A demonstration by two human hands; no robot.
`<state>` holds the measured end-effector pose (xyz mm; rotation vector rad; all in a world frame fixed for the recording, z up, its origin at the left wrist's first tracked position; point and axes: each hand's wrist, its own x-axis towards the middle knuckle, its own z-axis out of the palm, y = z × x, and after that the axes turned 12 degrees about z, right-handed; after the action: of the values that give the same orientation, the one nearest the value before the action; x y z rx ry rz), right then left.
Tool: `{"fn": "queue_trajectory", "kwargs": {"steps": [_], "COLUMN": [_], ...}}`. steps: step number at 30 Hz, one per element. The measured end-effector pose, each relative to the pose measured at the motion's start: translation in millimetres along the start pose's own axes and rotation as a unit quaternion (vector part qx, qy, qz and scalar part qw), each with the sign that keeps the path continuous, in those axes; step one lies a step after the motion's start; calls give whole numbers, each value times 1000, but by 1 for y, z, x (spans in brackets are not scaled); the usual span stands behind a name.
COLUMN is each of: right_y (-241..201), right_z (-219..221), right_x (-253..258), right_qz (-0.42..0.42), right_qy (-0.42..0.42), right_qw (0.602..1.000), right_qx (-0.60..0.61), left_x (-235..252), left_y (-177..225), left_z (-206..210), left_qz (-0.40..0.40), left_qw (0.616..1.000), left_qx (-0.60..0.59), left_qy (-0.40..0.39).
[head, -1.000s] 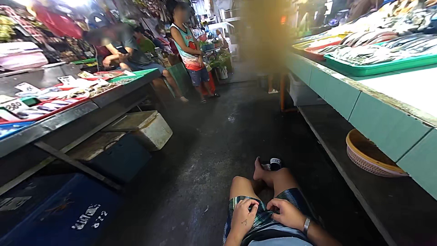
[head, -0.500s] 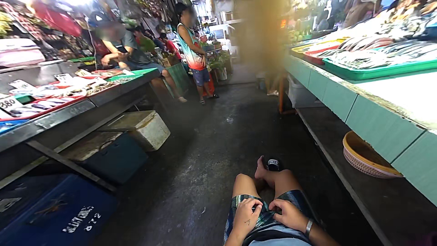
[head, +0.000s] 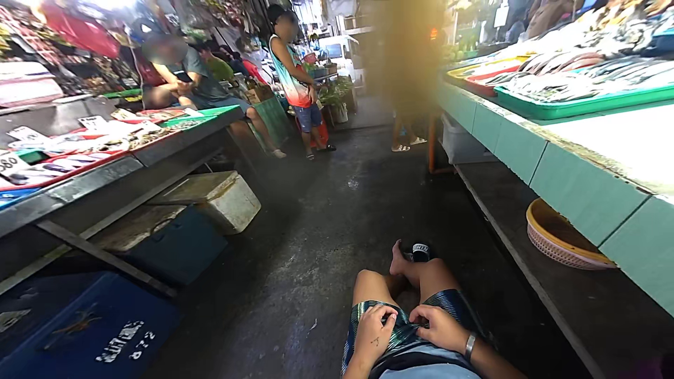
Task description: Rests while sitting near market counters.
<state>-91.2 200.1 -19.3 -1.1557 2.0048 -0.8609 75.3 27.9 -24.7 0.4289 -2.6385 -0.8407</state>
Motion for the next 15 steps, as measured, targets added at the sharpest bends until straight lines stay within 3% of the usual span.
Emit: {"fn": "queue_trajectory", "kwargs": {"steps": [7,15], "right_y": [10,-5], "right_z": [-2,2], "right_x": [-4,6], "right_qz": [-2,-5], "right_qy": [15,-19], "right_qw": [1000,1000], "right_qx": [14,-21], "left_x": [7,-5], "left_y": [6,-10], "left_z": [7,1], "left_qz": [22,0], "left_qw": [999,1000], "left_qx": [9,3], "left_qy": [-27,23]}}
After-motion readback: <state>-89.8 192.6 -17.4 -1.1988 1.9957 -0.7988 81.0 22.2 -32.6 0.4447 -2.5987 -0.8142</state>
